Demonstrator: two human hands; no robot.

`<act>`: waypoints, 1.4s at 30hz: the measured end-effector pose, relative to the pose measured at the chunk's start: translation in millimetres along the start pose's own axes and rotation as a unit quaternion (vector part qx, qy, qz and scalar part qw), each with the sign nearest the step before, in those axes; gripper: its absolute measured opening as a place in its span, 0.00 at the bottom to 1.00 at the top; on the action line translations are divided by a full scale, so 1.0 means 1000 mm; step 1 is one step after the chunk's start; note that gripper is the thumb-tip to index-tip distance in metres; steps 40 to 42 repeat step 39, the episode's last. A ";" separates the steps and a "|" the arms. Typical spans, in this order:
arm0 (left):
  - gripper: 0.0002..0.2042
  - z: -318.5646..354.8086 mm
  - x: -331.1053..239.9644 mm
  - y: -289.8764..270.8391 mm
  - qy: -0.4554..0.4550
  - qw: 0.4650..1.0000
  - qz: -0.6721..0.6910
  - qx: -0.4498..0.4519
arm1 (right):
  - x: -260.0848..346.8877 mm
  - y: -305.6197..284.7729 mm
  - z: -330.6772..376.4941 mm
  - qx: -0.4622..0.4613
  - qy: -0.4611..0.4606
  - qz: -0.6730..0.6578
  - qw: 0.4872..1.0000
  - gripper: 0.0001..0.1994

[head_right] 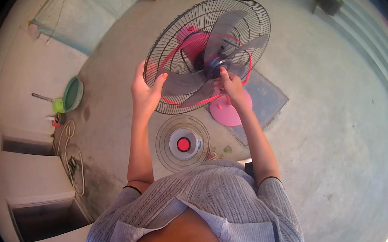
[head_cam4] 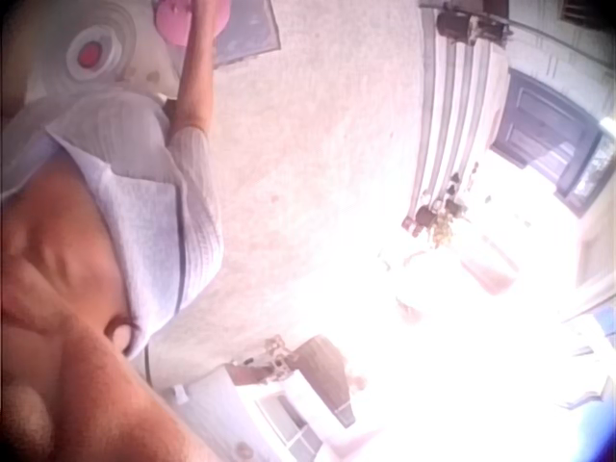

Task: The person disassembles a grey standing fan by removing the front grille and fan blade. They then attach the fan blade to a pink standing fan and secure it with the front grille.

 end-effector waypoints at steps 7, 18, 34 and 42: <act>0.28 0.043 -0.025 -0.012 0.214 0.943 -0.180 -0.180 | 0.005 -0.016 0.003 0.138 0.097 -0.115 0.979 0.26; 0.16 0.031 0.041 0.032 -0.051 0.977 0.206 0.006 | 0.006 -0.006 0.002 0.159 0.093 -0.073 0.980 0.25; 0.04 0.023 0.056 0.061 -0.106 0.958 0.265 -0.037 | 0.018 -0.006 -0.004 -0.055 -0.119 0.317 0.939 0.23; 0.05 0.021 0.039 0.058 -0.114 0.963 0.244 -0.013 | 0.012 -0.006 -0.008 -0.106 -0.203 0.393 0.891 0.18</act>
Point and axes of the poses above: each hand's wrist, its own z-axis away from the middle knuckle, its own y-axis out of the palm, x = y × z, the point moved 3 cm from there along -z, towards the middle knuckle, and after that the axes turned 3 degrees about z, right-handed, at the moved point
